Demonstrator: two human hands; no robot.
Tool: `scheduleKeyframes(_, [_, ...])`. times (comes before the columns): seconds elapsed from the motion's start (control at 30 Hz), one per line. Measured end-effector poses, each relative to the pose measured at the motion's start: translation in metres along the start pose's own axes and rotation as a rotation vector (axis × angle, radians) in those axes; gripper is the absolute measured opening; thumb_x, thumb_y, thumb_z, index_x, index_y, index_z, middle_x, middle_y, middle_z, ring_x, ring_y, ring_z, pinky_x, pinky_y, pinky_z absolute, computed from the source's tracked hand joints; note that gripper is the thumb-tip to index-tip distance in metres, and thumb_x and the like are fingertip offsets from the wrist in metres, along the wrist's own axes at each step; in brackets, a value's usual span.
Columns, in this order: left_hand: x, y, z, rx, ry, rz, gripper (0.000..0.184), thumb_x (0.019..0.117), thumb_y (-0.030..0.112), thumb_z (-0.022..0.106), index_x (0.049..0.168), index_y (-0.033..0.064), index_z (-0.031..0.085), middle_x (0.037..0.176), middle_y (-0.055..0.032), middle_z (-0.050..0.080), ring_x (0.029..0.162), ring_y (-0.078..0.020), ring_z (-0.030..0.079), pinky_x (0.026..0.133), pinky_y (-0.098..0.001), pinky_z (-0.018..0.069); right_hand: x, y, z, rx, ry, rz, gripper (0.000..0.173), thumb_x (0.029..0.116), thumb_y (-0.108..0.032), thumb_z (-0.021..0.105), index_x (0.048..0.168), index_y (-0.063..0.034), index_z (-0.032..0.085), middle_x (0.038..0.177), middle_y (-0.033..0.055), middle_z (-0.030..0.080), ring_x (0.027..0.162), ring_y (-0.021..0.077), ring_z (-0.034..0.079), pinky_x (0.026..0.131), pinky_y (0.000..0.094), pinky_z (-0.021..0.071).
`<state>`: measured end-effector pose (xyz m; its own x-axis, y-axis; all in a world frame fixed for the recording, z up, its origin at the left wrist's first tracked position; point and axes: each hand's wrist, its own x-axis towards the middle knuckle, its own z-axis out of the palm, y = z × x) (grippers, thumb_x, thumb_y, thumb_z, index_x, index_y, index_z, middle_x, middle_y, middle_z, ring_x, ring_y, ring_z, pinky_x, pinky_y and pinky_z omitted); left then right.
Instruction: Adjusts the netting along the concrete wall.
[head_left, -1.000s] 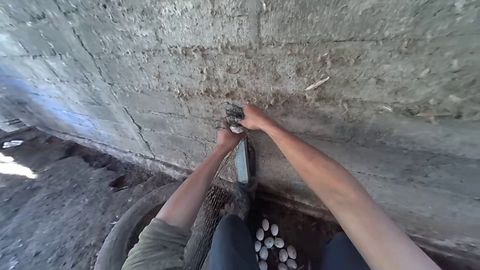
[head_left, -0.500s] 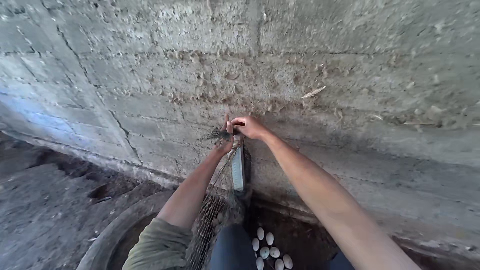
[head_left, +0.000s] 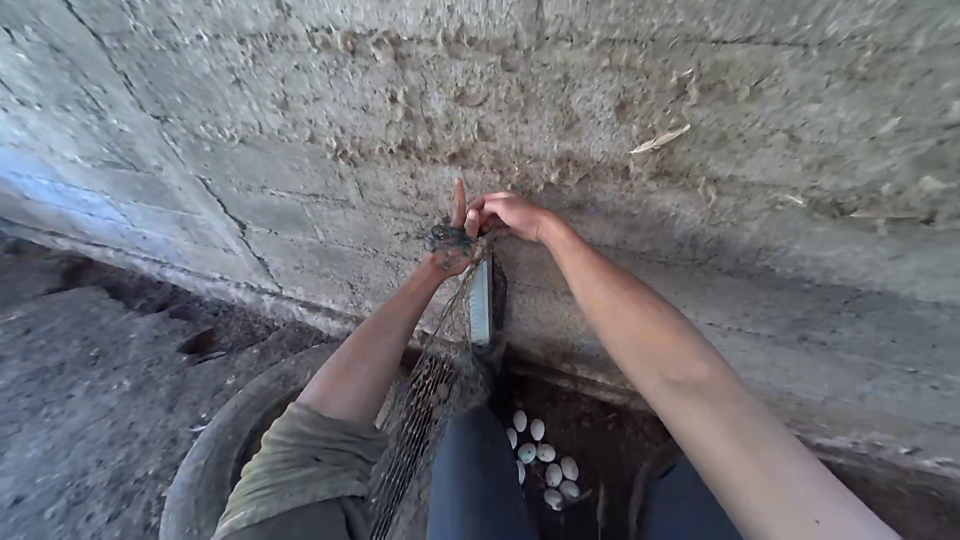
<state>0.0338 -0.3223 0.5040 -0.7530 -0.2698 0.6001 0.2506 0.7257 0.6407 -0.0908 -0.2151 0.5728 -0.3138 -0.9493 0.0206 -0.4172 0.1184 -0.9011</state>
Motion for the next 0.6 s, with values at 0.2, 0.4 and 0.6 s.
scheduleKeyframes(0.2, [-0.001, -0.008, -0.002, 0.164, 0.03, -0.029, 0.067, 0.1113, 0.037, 0.022, 0.164, 0.0076, -0.005, 0.159, -0.024, 0.039, 0.132, -0.0219, 0.058, 0.11, -0.0395, 0.0458, 0.005, -0.008, 0.007, -0.244, -0.045, -0.135, 0.037, 0.102, -0.007, 0.06, 0.138, -0.0022, 0.058, 0.116, 0.018, 0.069, 0.098, 0.02, 0.068, 0.09, 0.0385, 0.0559])
scheduleKeyframes(0.4, [0.003, -0.007, -0.003, 0.232, 0.045, 0.073, 0.07, 0.1107, 0.042, 0.021, 0.163, 0.0011, -0.002, 0.157, -0.0316, 0.037, 0.134, -0.0321, 0.055, 0.112, -0.0469, 0.0435, 0.009, -0.009, 0.007, -0.384, 0.01, -0.177, 0.014, 0.0987, -0.008, 0.063, 0.106, -0.0009, 0.072, 0.099, 0.0107, 0.072, 0.09, 0.0157, 0.069, 0.087, 0.0397, 0.0564])
scheduleKeyframes(0.6, [0.001, 0.0, -0.004, 0.232, 0.027, 0.075, 0.069, 0.1108, 0.04, 0.02, 0.163, -0.0021, 0.002, 0.165, -0.0273, 0.024, 0.149, -0.0278, 0.038, 0.122, -0.0394, 0.0309, 0.013, -0.006, 0.008, -0.457, -0.002, -0.234, 0.017, 0.1008, -0.008, 0.059, 0.112, -0.0003, 0.069, 0.105, 0.0135, 0.071, 0.098, 0.0214, 0.069, 0.092, 0.0441, 0.0547])
